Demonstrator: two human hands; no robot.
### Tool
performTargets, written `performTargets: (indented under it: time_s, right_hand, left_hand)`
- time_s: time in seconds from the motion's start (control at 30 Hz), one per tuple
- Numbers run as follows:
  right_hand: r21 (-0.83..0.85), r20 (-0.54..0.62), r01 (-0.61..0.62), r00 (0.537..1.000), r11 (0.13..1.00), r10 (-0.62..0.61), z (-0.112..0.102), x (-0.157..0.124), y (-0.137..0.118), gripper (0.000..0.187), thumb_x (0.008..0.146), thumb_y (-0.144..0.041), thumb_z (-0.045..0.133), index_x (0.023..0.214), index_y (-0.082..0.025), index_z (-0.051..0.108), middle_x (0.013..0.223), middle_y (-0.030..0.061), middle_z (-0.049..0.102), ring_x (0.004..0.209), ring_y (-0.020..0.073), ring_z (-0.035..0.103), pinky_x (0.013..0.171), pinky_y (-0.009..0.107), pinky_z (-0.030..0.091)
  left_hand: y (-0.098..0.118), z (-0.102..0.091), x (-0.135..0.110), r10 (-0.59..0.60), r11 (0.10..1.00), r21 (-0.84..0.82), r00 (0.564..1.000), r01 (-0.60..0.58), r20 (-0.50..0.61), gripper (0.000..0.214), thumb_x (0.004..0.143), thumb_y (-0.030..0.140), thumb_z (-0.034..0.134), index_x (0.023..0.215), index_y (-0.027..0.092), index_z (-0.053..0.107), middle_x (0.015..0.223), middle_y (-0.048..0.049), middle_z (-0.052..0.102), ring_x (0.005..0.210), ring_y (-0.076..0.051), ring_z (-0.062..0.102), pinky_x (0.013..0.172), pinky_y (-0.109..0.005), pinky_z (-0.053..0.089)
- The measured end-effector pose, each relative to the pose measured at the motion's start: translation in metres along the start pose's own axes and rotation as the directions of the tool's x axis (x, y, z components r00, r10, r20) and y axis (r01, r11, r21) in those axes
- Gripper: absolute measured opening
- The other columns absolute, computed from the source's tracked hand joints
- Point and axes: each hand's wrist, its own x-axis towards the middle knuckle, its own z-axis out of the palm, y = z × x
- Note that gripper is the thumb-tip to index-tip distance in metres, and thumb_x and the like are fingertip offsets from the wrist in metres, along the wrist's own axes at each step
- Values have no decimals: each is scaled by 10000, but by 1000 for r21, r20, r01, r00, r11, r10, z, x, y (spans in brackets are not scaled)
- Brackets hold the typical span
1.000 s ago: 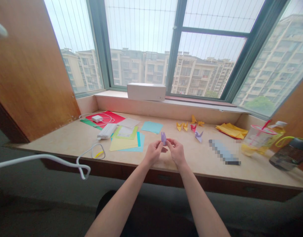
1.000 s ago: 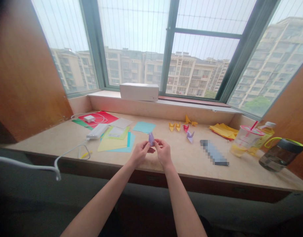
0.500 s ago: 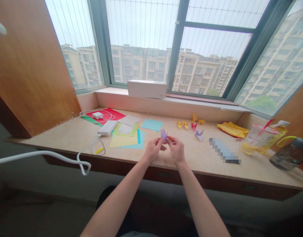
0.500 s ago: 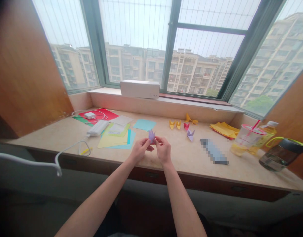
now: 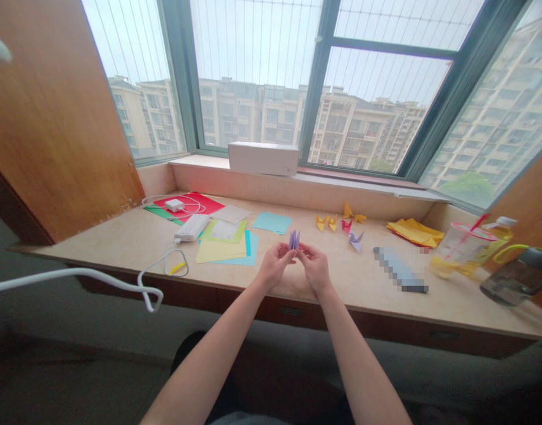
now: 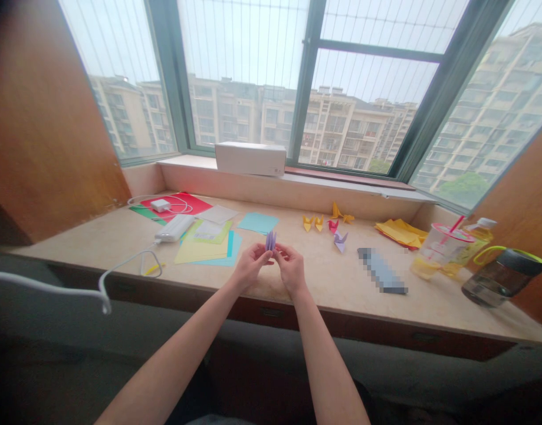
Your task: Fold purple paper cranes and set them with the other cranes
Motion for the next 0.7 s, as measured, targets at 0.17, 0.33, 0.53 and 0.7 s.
performTargets:
  time_s: [0.17, 0.33, 0.53, 0.7]
  right_hand:
    - [67, 23, -29, 999, 997, 28, 1, -2, -2, 400, 729, -446, 783, 1027, -185, 728, 863, 58, 752, 722, 203, 684, 652, 331, 550]
    - [81, 7, -29, 1000, 996, 29, 2, -3, -7, 341, 720, -403, 794, 971, -184, 720, 831, 44, 733, 690, 180, 657, 632, 309, 528]
    - [80, 56, -16, 998, 997, 12, 2, -6, -16, 281, 780, -413, 725, 945, -189, 764, 920, 69, 758, 771, 198, 657, 679, 328, 521]
    - [105, 94, -40, 995, 994, 30, 3, -6, -16, 354, 761, -422, 757, 1021, -182, 761, 880, 64, 771, 743, 199, 664, 712, 356, 534]
  left_hand:
    - [0, -2, -1, 15, 1000, 26, 1000, -14, -27, 380, 756, 453, 789, 876, 130, 630, 880, -85, 725, 793, -184, 684, 688, -306, 562]
    - [-1, -3, -2, 25, 997, 77, 997, -19, -75, 324, 753, 404, 800, 806, 138, 623, 757, -39, 697, 655, -142, 645, 637, -271, 514]
    - [0, -5, -1, 61, 990, 135, 988, -42, -141, 281, 751, 397, 795, 771, 145, 672, 714, -19, 670, 627, -133, 599, 615, -256, 472]
    - [2, -7, -1, 86, 986, 154, 984, -62, -159, 261, 765, 404, 777, 770, 151, 717, 693, -25, 673, 627, -142, 582, 629, -265, 457]
